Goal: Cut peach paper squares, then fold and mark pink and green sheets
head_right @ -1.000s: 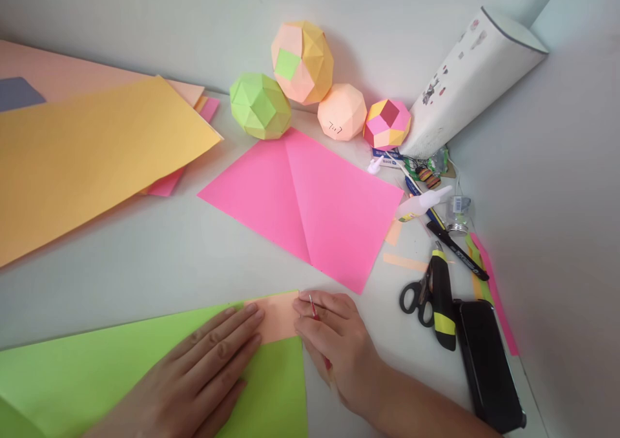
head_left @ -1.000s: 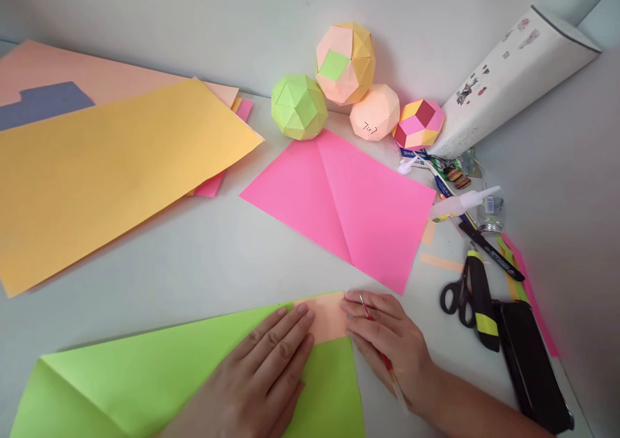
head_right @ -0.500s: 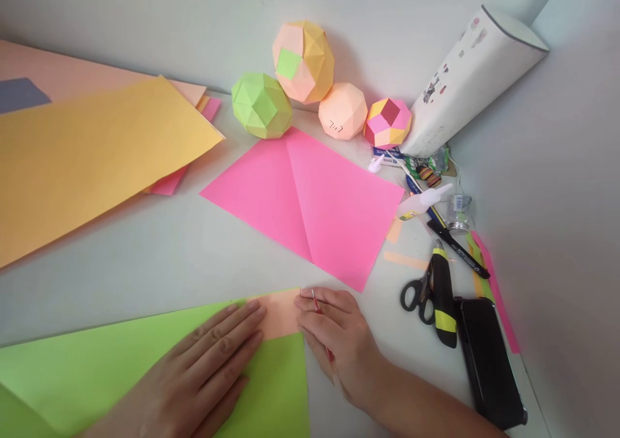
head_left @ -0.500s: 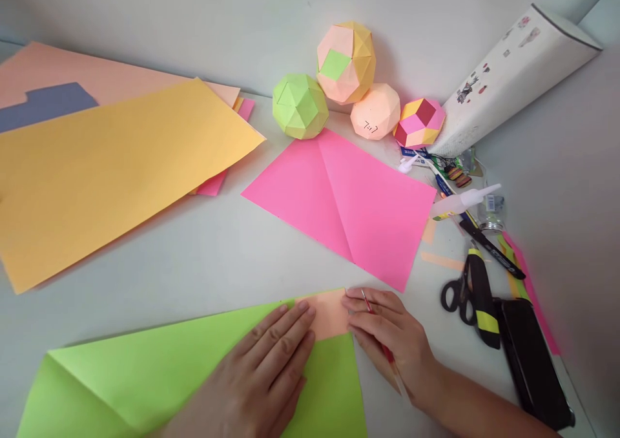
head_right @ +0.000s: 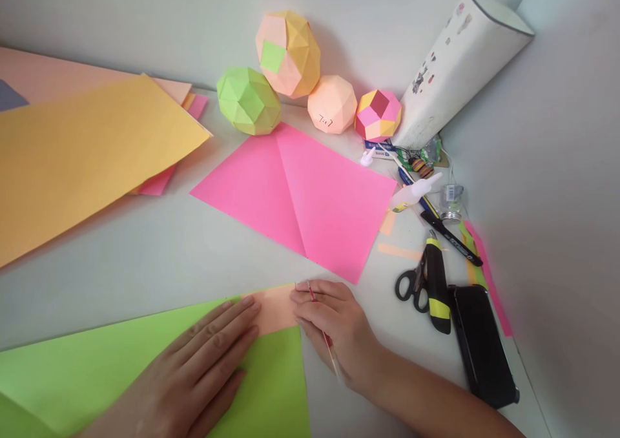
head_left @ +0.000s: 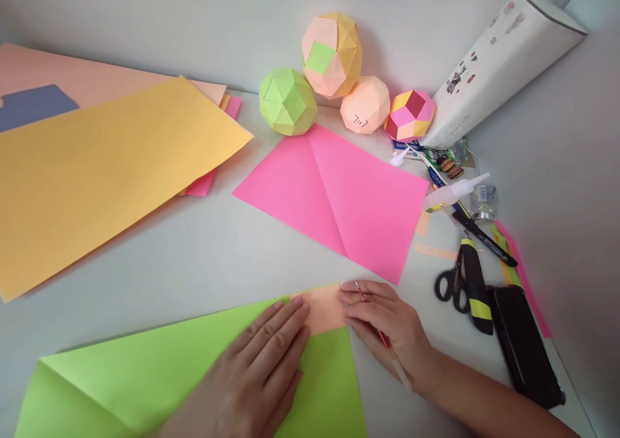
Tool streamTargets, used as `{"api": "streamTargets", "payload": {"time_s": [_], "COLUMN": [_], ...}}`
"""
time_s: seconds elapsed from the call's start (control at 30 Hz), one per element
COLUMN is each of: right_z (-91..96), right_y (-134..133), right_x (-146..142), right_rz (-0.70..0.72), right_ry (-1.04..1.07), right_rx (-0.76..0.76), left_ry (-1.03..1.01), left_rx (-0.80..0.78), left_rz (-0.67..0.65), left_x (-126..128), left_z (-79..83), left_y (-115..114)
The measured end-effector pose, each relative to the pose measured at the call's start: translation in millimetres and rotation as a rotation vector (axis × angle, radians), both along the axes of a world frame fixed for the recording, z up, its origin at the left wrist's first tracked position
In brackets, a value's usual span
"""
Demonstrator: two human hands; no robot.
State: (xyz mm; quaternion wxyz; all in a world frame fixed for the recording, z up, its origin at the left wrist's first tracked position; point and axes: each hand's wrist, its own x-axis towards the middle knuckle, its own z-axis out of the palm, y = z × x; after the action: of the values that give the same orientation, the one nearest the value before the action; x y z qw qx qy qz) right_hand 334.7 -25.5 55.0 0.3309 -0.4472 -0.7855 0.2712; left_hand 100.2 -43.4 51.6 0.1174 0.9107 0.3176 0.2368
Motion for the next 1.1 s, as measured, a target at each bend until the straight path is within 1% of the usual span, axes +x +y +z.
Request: {"api": "streamTargets", "payload": {"time_s": [0.27, 0.47, 1.1], "right_z": [-2.7, -1.6, -6.5], "right_y": [-2.3, -3.7, -4.8], "right_x": [1.1, 0.2, 2.2], "right_rz": [0.026, 0.031, 0.031], "right_ry": [0.017, 0.003, 0.012], "right_rx": [-0.023, 0.011, 0.008], "left_ry": [-0.002, -0.007, -0.011], "left_rx": [0.012, 0.015, 0.020], "left_rz": [0.013, 0.011, 0.005], "left_x": [0.8, 0.2, 0.7], "left_z": [-0.6, 0.8, 1.7], "left_y": [-0.1, 1.3, 2.4]}}
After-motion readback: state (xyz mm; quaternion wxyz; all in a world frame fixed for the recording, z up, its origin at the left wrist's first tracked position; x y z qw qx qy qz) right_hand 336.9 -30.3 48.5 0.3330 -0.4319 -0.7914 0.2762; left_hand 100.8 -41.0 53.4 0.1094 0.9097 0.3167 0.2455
